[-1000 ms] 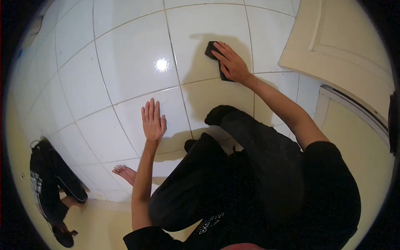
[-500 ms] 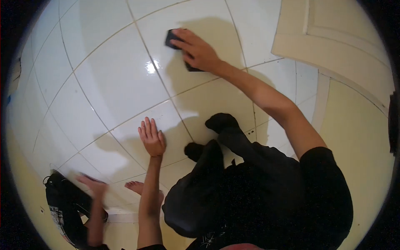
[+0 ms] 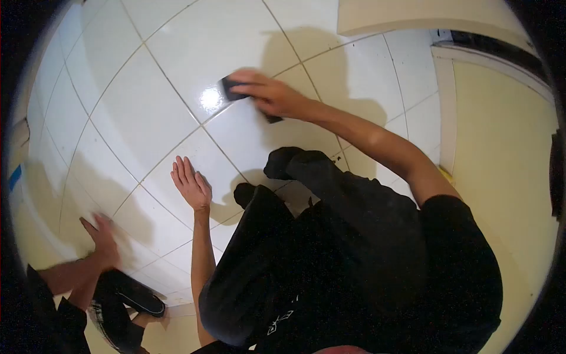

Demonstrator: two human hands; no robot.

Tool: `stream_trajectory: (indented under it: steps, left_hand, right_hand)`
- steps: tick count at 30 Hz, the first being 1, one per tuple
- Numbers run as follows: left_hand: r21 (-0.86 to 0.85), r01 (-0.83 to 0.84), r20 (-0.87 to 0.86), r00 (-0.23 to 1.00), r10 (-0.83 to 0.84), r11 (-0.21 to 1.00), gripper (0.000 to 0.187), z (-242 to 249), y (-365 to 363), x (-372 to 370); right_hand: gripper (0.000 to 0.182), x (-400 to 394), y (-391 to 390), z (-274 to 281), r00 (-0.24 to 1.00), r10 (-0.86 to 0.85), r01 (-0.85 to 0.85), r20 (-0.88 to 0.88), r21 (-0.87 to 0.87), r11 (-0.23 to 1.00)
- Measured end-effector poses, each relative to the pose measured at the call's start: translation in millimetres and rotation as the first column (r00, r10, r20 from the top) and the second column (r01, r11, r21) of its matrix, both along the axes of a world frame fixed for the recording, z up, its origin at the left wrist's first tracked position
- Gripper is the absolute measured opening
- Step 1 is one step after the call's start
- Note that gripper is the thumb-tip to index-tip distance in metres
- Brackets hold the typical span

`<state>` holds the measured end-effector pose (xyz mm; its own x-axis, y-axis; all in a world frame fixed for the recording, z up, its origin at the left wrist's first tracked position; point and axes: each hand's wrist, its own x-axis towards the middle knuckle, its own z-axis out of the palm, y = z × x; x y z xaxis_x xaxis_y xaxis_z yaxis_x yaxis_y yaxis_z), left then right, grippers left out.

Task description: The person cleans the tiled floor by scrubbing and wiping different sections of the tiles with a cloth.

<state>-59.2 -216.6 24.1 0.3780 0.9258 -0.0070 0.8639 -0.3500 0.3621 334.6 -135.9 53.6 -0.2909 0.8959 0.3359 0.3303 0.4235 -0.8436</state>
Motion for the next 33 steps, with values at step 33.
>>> stream_trajectory:
  steps: [33]
  left_hand:
    - [0.004, 0.057, 0.034, 0.998, -0.057, 0.998, 0.059, -5, -1, 1]
  right_hand:
    - [0.042, 112, -127, -19, 0.901, -0.092, 0.059, 0.424, 0.091, 0.994]
